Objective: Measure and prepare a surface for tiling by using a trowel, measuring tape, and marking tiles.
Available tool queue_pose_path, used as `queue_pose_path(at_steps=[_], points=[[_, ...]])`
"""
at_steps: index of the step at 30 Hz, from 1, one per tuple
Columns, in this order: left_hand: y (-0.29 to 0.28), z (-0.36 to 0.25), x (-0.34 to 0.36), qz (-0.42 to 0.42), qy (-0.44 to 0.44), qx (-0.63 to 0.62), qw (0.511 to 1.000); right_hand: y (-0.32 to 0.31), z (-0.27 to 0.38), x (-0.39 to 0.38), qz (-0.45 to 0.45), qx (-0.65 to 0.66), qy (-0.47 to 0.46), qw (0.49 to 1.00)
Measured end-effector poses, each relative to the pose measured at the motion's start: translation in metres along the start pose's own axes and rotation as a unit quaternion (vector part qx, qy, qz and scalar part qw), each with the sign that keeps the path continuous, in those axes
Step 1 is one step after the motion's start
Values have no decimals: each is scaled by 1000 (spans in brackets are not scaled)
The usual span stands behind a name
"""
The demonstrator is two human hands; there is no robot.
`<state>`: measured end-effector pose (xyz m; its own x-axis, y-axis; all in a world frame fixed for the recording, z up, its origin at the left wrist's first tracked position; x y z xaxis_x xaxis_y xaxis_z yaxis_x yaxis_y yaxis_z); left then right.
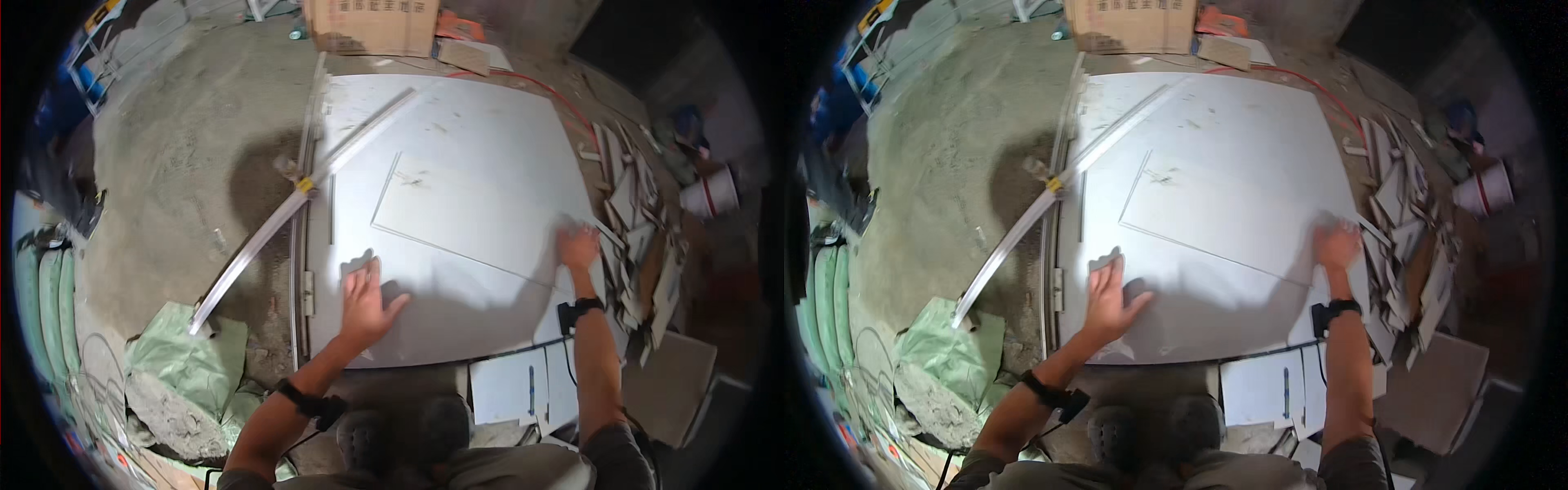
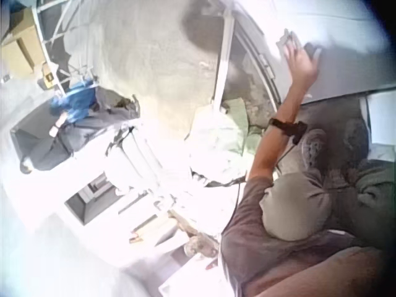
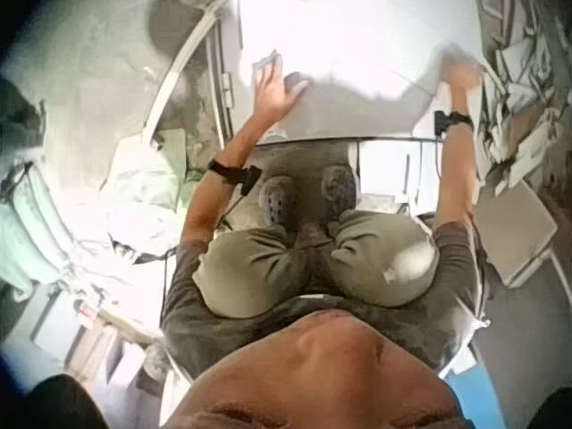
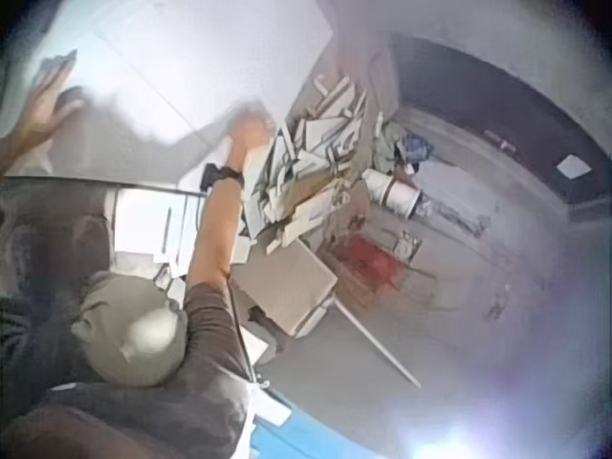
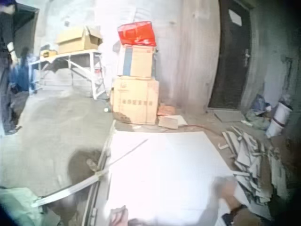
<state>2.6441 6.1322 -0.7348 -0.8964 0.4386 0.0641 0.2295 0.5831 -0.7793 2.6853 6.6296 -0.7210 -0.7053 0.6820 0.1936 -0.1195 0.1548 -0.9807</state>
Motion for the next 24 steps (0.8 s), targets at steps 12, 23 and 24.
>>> queue_pose_path(at_steps=[12, 23, 24], points=[[5, 40, 172, -28, -63, 37, 997, 49, -74, -91, 39, -1, 186, 982], [7, -3, -46, -15, -46, 140, 989, 52, -105, -27, 74, 196, -47, 977], [5, 2, -60, -4, -81, 156, 984, 50, -98, -37, 71, 185, -81, 977]])
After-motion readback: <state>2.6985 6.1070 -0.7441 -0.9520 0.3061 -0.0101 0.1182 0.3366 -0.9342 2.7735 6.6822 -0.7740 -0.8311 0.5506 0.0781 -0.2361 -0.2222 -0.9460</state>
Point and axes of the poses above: each hand's wrist, its own x-axis towards the middle knuckle, its own y-axis out of the palm, z = x × y, the point moved 6 cm from there along x, towards the middle knuckle, and after that the axes turned 3 degrees about x, right-handed, at the moved point
